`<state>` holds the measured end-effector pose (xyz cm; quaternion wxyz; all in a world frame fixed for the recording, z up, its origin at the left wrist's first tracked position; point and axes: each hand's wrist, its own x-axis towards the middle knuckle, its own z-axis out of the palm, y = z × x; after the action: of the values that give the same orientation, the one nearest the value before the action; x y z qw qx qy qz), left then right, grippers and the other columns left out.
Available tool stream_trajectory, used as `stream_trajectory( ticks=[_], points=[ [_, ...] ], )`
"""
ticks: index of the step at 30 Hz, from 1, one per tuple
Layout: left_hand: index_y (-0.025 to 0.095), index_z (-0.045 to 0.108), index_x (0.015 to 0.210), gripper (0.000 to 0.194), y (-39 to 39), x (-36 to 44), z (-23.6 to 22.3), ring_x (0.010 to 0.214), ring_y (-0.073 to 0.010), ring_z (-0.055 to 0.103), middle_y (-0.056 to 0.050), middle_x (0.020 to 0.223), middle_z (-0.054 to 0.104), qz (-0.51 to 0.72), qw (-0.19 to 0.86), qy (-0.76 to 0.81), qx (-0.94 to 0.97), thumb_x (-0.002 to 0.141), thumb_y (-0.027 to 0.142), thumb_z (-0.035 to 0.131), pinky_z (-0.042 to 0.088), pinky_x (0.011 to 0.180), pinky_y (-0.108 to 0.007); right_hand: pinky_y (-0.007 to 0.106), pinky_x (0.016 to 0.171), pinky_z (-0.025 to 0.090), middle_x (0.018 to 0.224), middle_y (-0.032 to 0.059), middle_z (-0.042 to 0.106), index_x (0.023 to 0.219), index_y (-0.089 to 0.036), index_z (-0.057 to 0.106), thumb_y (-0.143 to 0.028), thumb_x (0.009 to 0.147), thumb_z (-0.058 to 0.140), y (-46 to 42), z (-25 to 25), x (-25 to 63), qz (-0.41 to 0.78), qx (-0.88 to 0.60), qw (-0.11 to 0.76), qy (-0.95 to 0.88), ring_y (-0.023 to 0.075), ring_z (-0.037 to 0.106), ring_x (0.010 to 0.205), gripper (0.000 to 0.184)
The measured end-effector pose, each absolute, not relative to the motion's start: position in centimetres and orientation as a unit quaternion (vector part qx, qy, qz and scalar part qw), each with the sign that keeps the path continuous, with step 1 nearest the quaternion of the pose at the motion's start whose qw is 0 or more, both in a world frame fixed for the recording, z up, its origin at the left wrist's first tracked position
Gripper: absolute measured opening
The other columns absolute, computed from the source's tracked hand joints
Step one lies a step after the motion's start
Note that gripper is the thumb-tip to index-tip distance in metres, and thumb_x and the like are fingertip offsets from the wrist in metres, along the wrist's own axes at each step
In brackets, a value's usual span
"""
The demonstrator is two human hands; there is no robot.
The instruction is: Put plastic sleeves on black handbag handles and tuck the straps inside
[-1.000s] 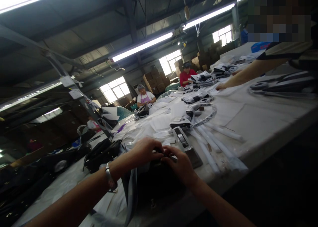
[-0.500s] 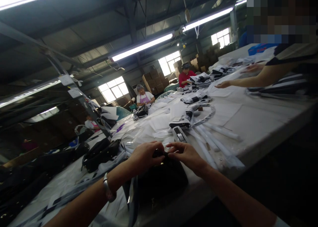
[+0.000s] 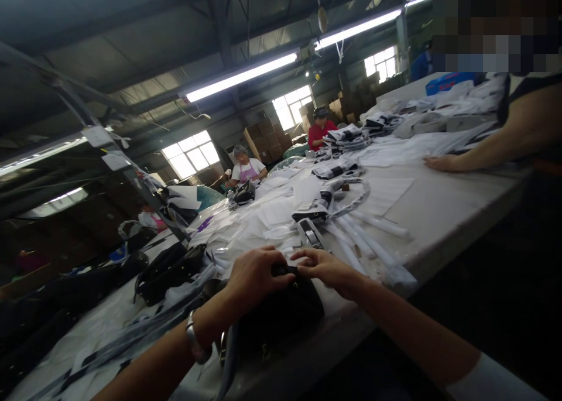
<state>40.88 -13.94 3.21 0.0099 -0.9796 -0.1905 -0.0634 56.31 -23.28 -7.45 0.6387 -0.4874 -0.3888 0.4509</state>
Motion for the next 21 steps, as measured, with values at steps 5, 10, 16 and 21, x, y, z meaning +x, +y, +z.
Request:
stream_trajectory(
  ticks=[5, 10, 16, 21],
  points=[
    [0.025, 0.074, 0.09, 0.022, -13.2, 39.8, 2.6, 0.072, -0.0172, 0.063, 0.0, 0.087, 0.069, -0.079, -0.06, -0.199, -0.975, 0.076, 0.042, 0.072, 0.042, 0.065, -0.027, 0.024, 0.058, 0.042, 0.066, -0.005, 0.058, 0.09, -0.02, 0.06, -0.018, 0.069, 0.064, -25.2, -10.4, 57.2, 0.36, -0.564, 0.65, -0.361, 0.0112, 0.053, 0.058, 0.022],
    [0.023, 0.073, 0.091, 0.023, -12.7, 39.3, 1.9, 0.072, -0.0167, 0.061, -0.001, 0.089, 0.068, -0.095, -0.094, -0.19, -0.973, 0.075, 0.039, 0.073, 0.044, 0.067, -0.027, 0.028, 0.056, 0.048, 0.08, 0.0004, 0.063, 0.088, -0.023, 0.057, -0.02, 0.076, 0.052, -27.8, -13.0, 57.9, 0.26, -0.664, 0.608, -0.348, 0.0173, 0.064, 0.064, 0.013],
    [0.022, 0.072, 0.093, 0.022, -12.4, 39.3, 1.5, 0.074, -0.0158, 0.06, -0.001, 0.088, 0.066, -0.107, -0.121, -0.171, -0.972, 0.077, 0.037, 0.073, 0.044, 0.067, -0.026, 0.033, 0.064, 0.047, 0.073, 0.0018, 0.067, 0.085, -0.023, 0.058, -0.015, 0.079, 0.044, -29.6, -13.9, 58.1, 0.18, -0.763, 0.497, -0.372, 0.0206, 0.065, 0.068, 0.017],
    [0.021, 0.072, 0.092, 0.021, -12.3, 39.2, 1.5, 0.075, -0.0158, 0.06, -0.002, 0.088, 0.065, -0.104, -0.132, -0.169, -0.971, 0.077, 0.035, 0.073, 0.044, 0.067, -0.026, 0.042, 0.085, 0.048, 0.101, 0.0088, 0.07, 0.096, -0.022, 0.068, -0.014, 0.083, 0.045, -29.3, -13.8, 57.1, 0.042, -0.77, 0.483, -0.415, 0.0275, 0.065, 0.096, 0.027]
  ],
)
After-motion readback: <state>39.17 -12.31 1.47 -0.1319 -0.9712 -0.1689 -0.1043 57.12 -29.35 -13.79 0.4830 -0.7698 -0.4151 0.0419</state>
